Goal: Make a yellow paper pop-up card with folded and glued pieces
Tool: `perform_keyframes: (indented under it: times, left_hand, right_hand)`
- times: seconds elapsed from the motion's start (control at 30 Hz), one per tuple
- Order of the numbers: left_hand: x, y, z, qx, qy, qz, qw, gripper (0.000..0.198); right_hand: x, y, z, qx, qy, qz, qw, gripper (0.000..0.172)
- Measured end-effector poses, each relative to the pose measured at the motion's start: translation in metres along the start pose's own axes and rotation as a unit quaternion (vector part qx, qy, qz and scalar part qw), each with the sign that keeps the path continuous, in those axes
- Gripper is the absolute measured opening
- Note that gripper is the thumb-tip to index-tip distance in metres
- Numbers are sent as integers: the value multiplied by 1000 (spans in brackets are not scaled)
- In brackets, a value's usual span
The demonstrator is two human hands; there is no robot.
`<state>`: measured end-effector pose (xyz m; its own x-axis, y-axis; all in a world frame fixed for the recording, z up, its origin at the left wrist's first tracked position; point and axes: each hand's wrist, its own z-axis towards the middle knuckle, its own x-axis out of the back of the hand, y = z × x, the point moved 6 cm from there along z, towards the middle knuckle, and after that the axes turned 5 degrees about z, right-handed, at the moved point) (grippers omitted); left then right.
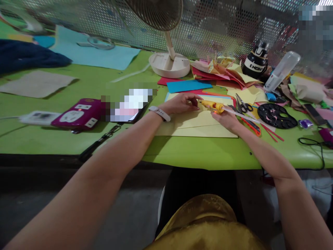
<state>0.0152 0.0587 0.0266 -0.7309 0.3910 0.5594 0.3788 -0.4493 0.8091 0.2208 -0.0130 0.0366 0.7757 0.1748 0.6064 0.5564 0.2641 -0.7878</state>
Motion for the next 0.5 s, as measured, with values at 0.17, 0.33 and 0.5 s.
perform_keyframes:
  times: [0.17, 0.33, 0.5]
  left_hand:
    - [-1, -3, 1, -1, 5, -1, 1000, 45]
    - [-1, -8, 2, -18, 9, 2, 1000, 47]
    - [-1, -7, 3, -23, 6, 12, 1000, 49]
  right_hand:
    - [3, 1, 1, -39, 10, 109, 993, 16]
    - [5, 1, 2, -44, 26, 116, 992, 14]
    - [4, -2, 2, -31, 26, 91, 995, 15]
